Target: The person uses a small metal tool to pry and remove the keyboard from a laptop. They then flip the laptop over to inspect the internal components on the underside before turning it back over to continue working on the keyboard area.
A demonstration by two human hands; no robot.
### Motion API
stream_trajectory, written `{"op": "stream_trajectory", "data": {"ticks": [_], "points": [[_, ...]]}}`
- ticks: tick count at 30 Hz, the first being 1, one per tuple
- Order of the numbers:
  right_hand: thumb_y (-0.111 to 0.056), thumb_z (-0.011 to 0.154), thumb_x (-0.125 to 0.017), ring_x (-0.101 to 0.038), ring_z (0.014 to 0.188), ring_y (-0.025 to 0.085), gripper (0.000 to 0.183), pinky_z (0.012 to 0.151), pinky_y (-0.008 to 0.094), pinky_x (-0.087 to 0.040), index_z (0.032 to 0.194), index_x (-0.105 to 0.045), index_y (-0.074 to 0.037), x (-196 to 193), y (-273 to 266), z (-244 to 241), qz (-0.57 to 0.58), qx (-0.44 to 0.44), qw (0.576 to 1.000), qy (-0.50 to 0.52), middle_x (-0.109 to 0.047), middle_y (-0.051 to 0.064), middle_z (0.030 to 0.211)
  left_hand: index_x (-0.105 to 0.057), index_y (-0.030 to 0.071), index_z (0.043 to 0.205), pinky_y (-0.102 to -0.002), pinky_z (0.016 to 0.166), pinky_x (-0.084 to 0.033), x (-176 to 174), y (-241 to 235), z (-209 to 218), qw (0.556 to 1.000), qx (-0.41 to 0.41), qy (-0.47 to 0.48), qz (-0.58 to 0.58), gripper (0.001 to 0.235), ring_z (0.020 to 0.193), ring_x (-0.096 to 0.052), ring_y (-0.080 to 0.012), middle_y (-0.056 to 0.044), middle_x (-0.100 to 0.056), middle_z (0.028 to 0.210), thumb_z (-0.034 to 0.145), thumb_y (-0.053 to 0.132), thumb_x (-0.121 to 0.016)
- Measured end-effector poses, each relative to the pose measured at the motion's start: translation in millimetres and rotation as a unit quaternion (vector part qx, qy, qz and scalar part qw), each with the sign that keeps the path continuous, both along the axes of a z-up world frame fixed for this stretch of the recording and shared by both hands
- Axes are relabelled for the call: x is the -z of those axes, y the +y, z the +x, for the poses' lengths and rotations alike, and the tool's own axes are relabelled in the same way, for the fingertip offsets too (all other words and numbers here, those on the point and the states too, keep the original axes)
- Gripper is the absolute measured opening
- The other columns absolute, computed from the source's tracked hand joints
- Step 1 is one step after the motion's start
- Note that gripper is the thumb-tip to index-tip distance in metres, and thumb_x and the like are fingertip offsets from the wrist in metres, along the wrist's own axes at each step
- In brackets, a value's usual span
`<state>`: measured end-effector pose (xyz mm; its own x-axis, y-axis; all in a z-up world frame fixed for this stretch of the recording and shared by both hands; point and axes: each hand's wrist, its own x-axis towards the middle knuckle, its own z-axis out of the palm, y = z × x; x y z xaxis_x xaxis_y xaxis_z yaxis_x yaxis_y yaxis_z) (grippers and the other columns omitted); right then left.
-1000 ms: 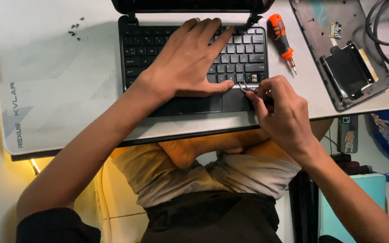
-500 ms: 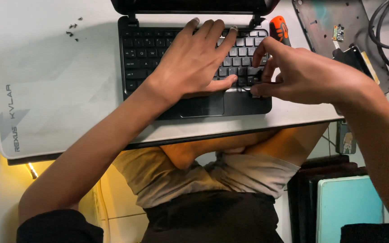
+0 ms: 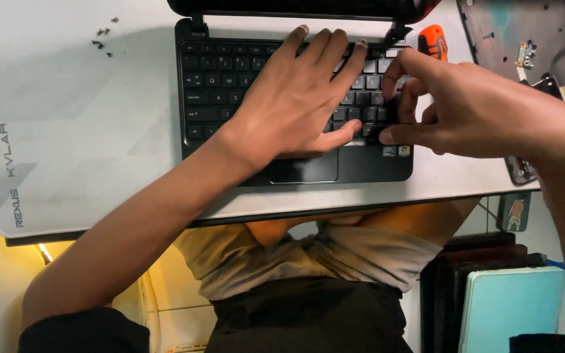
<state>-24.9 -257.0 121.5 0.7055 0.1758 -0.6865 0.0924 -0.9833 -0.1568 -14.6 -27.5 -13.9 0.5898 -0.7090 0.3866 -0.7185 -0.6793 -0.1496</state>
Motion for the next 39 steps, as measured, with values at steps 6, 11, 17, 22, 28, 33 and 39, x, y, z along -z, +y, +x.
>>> {"op": "stream_trajectory", "data": {"ticks": [6, 11, 17, 22, 28, 33, 39], "points": [[-0.038, 0.101, -0.090, -0.072, 0.088, 0.019, 0.049, 0.081, 0.038, -0.057, 0.130, -0.056, -0.018, 17.2, -23.9, -7.4, 0.097, 0.088, 0.991, 0.037, -0.081, 0.004, 0.105, -0.062, 0.004, 0.163, -0.051, 0.119, -0.049, -2.7, -4.4, -4.4, 1.000, 0.002, 0.012, 0.000, 0.098, 0.131, -0.067, -0.0361, -0.022, -0.065, 0.147, 0.111, 0.087, -0.065], [-0.019, 0.105, -0.093, -0.062, 0.085, 0.019, 0.042, 0.074, 0.036, -0.058, 0.121, -0.055, -0.013, 21.8, -24.9, -28.4, 0.198, 0.174, 0.965, 0.011, -0.061, 0.008, 0.092, -0.060, 0.003, 0.167, -0.053, 0.123, -0.048, -1.8, -4.6, -6.7, 1.000, 0.003, 0.018, -0.002, 0.098, 0.138, -0.066, -0.0410, -0.028, -0.066, 0.153, 0.112, 0.084, -0.067], [-0.024, 0.109, -0.096, -0.048, 0.078, 0.018, 0.047, 0.062, 0.037, -0.047, 0.111, -0.050, -0.012, 38.1, -23.9, -71.6, 0.220, 0.144, 0.954, -0.147, -0.055, 0.002, 0.089, -0.061, 0.002, 0.168, -0.055, 0.123, -0.047, -2.2, -3.2, -9.1, 1.000, 0.004, 0.021, -0.002, 0.100, 0.138, -0.065, -0.0409, -0.028, -0.066, 0.153, 0.113, 0.085, -0.066], [-0.016, 0.113, -0.092, -0.050, 0.084, 0.013, 0.044, 0.075, 0.030, -0.058, 0.109, -0.048, -0.010, 61.8, -25.9, -94.1, 0.312, 0.160, 0.911, -0.216, -0.054, 0.002, 0.094, -0.062, 0.003, 0.165, -0.053, 0.118, -0.049, -2.8, -3.8, -5.7, 1.000, 0.007, -0.006, -0.001, 0.098, 0.132, -0.067, -0.0398, -0.027, -0.066, 0.148, 0.112, 0.085, -0.068], [-0.016, 0.115, -0.093, -0.050, 0.086, 0.014, 0.046, 0.080, 0.033, -0.055, 0.108, -0.048, -0.011, 80.9, -27.9, -108.9, 0.319, 0.158, 0.892, -0.280, -0.055, 0.000, 0.095, -0.063, 0.001, 0.164, -0.054, 0.119, -0.048, 0.0, -3.4, -7.3, 1.000, 0.020, 0.003, -0.017, 0.095, 0.133, -0.066, -0.0425, -0.030, -0.066, 0.149, 0.112, 0.080, -0.071], [-0.016, 0.116, -0.097, -0.045, 0.078, 0.018, 0.047, 0.068, 0.036, -0.043, 0.107, -0.051, -0.009, 94.6, -29.6, -117.7, 0.285, 0.108, 0.885, -0.352, -0.055, 0.002, 0.091, -0.063, 0.000, 0.164, -0.057, 0.124, -0.044, 1.1, -3.5, -7.2, 0.999, 0.017, 0.027, -0.028, 0.094, 0.137, -0.065, -0.0446, -0.032, -0.067, 0.151, 0.113, 0.078, -0.066], [-0.018, 0.117, -0.097, -0.050, 0.079, 0.020, 0.048, 0.072, 0.038, -0.044, 0.105, -0.051, -0.009, 105.4, -30.1, -121.7, 0.267, 0.092, 0.876, -0.392, -0.056, 0.003, 0.091, -0.066, -0.001, 0.160, -0.054, 0.121, -0.045, 5.1, -0.1, -1.6, 0.998, 0.040, 0.017, -0.046, 0.096, 0.131, -0.065, -0.0435, -0.030, -0.066, 0.146, 0.114, 0.083, -0.066]]}}
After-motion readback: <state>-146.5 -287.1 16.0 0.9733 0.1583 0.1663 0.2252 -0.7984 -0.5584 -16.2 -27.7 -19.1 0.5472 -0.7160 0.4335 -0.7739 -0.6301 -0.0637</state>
